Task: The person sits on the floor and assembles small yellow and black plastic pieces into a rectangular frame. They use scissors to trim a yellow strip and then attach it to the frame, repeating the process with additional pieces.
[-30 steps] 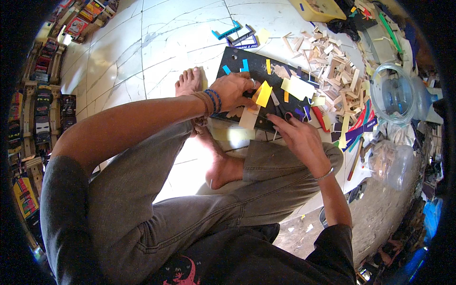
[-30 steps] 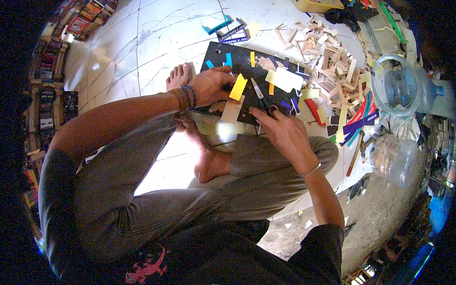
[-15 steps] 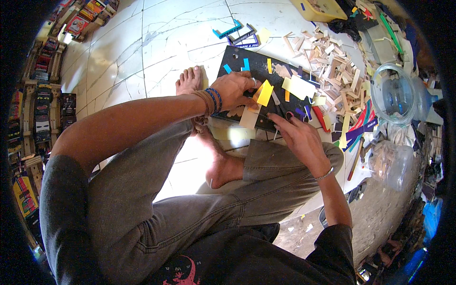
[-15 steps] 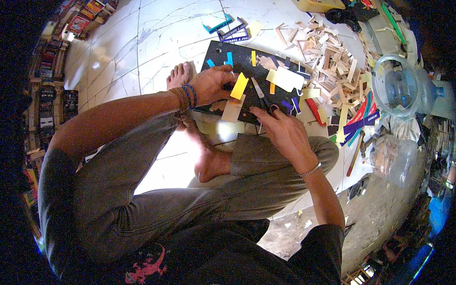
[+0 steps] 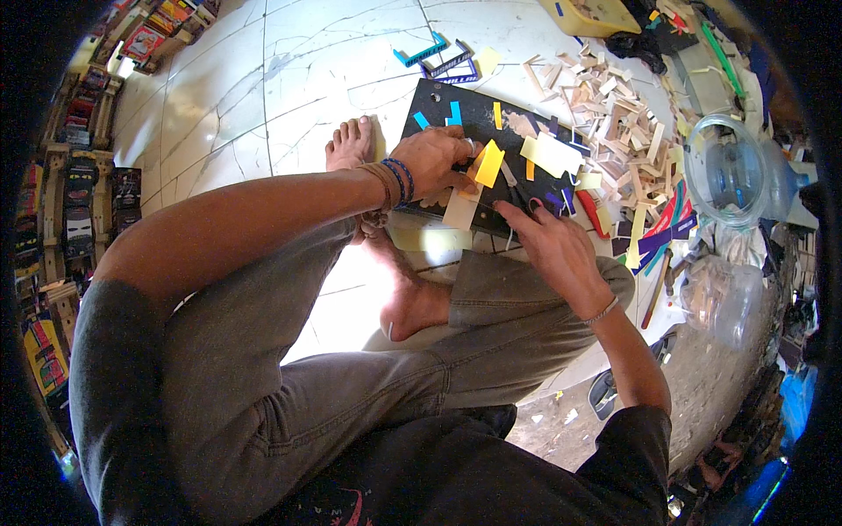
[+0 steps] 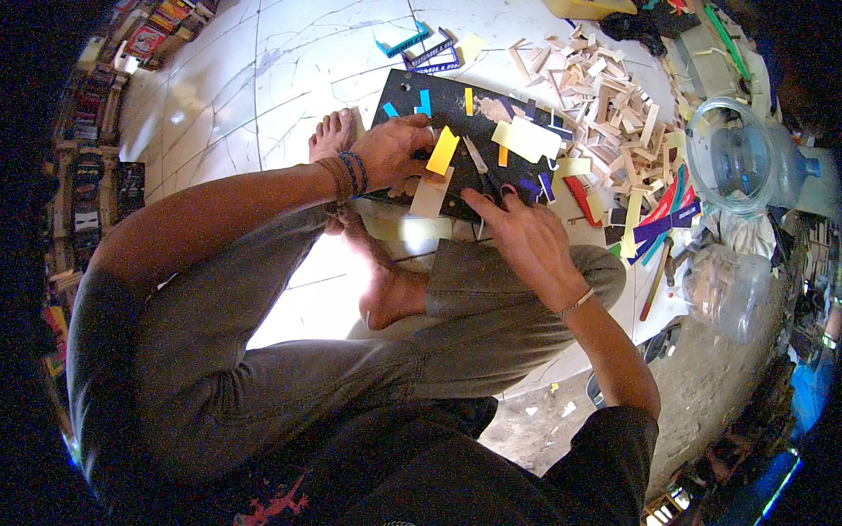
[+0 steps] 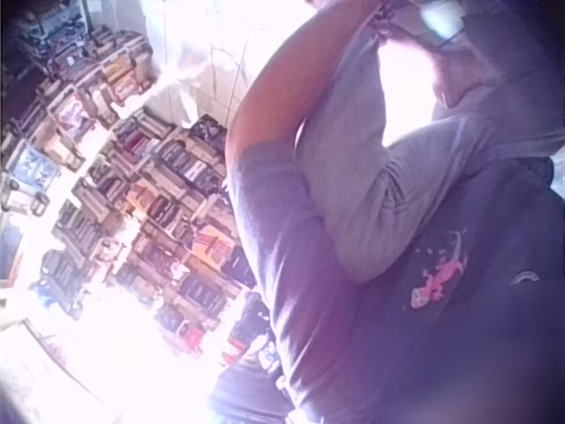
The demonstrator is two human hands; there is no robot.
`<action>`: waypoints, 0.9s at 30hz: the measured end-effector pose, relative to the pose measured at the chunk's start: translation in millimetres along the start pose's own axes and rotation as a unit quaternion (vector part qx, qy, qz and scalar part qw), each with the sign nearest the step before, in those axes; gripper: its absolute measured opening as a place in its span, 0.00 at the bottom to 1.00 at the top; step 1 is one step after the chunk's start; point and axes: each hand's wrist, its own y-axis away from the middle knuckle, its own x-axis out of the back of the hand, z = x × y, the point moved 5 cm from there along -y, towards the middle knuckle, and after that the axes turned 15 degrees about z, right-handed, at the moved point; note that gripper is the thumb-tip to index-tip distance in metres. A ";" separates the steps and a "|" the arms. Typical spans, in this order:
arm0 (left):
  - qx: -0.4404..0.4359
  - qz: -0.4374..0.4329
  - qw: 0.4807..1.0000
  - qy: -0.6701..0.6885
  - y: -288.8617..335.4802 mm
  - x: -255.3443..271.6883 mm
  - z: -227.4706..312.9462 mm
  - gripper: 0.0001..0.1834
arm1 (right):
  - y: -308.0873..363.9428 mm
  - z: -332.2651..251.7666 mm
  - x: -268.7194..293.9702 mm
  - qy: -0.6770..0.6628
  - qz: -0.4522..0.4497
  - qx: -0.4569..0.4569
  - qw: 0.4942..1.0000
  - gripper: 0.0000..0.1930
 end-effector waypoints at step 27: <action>0.069 0.168 0.983 0.021 1.5 36.9 5.8 0.15 | 36.8 -31.1 -31.9 -0.266 0.099 -0.335 0.899 0.31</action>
